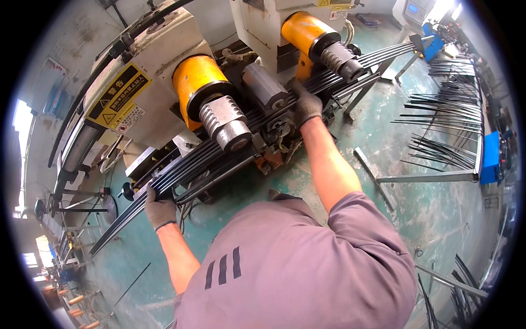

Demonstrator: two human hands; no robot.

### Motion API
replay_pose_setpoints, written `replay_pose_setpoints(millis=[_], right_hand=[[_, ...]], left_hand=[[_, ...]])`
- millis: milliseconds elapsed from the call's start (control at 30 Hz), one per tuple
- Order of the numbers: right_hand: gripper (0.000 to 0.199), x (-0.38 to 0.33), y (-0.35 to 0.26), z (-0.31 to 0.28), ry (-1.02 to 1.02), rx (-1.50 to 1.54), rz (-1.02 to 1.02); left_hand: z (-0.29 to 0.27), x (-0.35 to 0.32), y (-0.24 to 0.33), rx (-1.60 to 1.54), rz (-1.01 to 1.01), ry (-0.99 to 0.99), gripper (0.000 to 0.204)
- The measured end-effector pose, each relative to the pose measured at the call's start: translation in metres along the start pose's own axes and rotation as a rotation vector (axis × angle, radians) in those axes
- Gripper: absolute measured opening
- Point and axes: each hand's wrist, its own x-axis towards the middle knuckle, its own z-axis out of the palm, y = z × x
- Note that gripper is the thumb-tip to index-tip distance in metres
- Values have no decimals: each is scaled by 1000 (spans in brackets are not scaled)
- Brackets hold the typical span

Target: The person repeatedly picks up bundles of long metal rods from a floor pile and feeds them into a yellow industrial bending machine. They align the rods in the machine's clamps, operate the bending mechanism, and then remove the bent rods to place them on a nearby rack.

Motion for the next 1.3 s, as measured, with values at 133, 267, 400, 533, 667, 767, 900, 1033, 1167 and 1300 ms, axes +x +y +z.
replay_pose_setpoints(millis=[133, 267, 400, 533, 667, 767, 900, 1033, 1167, 1300], right_hand=[[28, 40, -26, -28, -127, 137, -146], [28, 53, -16, -31, -146, 216, -65], [32, 21, 17, -34, -211, -134, -104], [38, 29, 35, -53, -105, -1058, -520], [34, 29, 11, -29, -153, -525, -214], [39, 39, -17, -29, -185, -173, -6], [52, 91, -28, -66, -127, -339, -30], [60, 93, -43, -79, -202, -334, 44], [55, 66, -41, -104, -319, 41, 41], [78, -4, 9, -93, 69, 8, 101]], left_hand=[[-28, 14, 40, -472, -33, 92, 34], [-43, 12, 55, -12, 118, 85, 36], [-19, 9, 39, -278, 36, 184, 34], [7, -10, 21, -214, 16, 108, 32], [27, -24, 9, -320, -97, 141, 29], [24, -26, 13, -303, -117, 130, 38], [-3, -17, 28, -528, -118, 87, 42], [-62, -6, 71, -509, 53, 183, 43], [-134, 14, 115, -516, 177, 301, 37], [-226, 47, 166, -537, 256, 421, 35]])
